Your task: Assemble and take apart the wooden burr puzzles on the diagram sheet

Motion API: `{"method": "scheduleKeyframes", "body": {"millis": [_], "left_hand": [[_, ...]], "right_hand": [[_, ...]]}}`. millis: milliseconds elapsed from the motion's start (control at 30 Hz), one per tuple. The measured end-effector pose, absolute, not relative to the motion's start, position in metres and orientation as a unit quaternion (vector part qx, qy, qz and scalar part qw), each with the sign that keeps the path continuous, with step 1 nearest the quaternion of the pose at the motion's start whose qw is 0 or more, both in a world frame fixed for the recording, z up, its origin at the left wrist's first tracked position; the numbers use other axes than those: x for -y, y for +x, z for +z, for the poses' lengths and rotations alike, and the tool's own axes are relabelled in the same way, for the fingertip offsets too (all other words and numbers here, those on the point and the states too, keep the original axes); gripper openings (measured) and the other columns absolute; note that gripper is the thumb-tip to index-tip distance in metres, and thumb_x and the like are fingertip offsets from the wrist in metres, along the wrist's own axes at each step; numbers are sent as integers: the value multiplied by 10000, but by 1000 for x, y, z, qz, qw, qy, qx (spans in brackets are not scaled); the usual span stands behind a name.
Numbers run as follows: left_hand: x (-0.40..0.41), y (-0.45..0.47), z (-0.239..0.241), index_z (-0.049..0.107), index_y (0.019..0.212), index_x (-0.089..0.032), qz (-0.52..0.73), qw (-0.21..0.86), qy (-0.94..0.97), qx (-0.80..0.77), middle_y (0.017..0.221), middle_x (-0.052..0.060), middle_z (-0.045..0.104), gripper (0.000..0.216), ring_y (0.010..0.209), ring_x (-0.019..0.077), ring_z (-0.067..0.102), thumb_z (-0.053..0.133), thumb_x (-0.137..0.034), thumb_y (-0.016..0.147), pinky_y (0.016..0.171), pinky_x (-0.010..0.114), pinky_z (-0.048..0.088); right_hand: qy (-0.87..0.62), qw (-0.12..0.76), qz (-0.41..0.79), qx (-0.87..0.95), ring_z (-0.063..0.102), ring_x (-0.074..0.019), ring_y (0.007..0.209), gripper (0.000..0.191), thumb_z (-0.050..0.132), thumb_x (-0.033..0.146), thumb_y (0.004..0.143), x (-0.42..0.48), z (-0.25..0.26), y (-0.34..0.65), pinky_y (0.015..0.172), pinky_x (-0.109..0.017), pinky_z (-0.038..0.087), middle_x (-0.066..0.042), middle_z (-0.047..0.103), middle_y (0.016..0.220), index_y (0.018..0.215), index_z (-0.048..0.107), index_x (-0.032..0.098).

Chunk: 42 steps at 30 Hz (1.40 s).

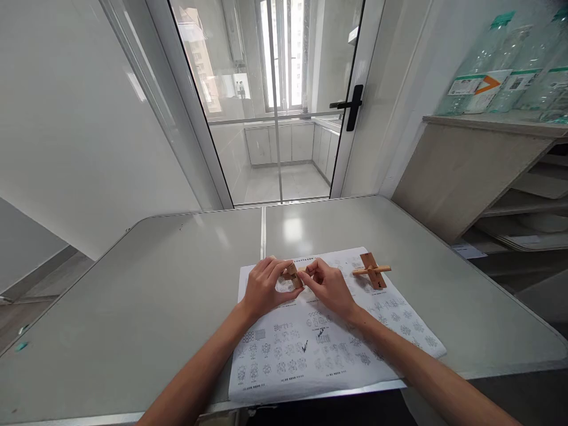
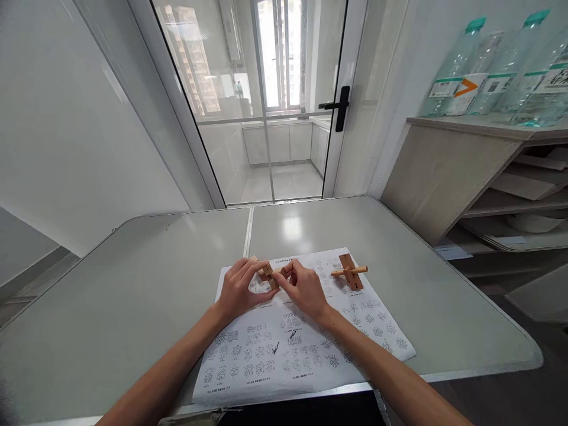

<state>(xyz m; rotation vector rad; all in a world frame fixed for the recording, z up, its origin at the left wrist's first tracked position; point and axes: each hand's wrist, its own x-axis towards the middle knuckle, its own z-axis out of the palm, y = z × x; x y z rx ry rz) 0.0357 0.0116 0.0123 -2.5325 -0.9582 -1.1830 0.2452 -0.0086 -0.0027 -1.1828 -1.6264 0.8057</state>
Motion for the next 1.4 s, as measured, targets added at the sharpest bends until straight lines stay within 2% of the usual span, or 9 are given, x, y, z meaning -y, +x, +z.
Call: {"method": "scheduleKeyframes", "body": {"millis": [167,400,567,900,1200,1300,1400], "left_hand": [[-15,32,10,585,1317,-278,-387,125,-862,304,1007,36,785,483,864,244,739,798,-329,886,771,393,571],[-15,32,9,601,1308,-281,-360,131,-864,326,1052,44,796,430,915,258,752,773,-346,920,784,411,551],[-15,32,8,582,1346,-287,-374,134,-863,312,1060,44,793,481,927,265,745,783,-326,910,806,424,551],[-11,34,12,643,1268,-281,-389,90,-855,331,977,44,770,474,867,254,709,827,-417,853,786,412,567],[-6,37,14,674,1304,-276,-446,-66,-827,336,946,47,752,565,886,246,657,883,-482,820,793,407,590],[-6,39,13,671,1332,-281,-441,-99,-831,325,1038,63,775,607,920,253,658,888,-511,814,821,425,590],[-4,42,10,656,1341,-278,-430,-97,-846,299,1145,76,785,638,965,266,680,896,-521,801,926,474,568]], "right_hand": [[-494,470,276,678,544,-171,527,384,607,604,993,9,-7,244,577,-335,411,-5,698,686,838,528,262],[-504,474,270,670,563,-174,539,380,633,585,979,9,-7,243,567,-323,396,2,679,674,813,519,262],[-507,473,268,668,567,-181,549,394,630,594,981,10,-9,242,584,-334,415,-6,673,670,802,509,264],[-441,474,429,629,542,-170,613,483,642,693,953,3,-7,249,576,-304,404,1,633,695,820,572,234],[-377,429,577,583,436,-118,548,506,624,719,947,-2,-3,255,548,-286,361,19,624,767,905,634,215],[-359,420,608,571,426,-111,545,515,681,725,905,-2,-2,252,540,-275,347,35,596,726,905,631,213],[-352,411,627,560,413,-109,529,551,728,751,846,-1,-3,249,522,-265,329,60,543,658,892,621,213]]}}
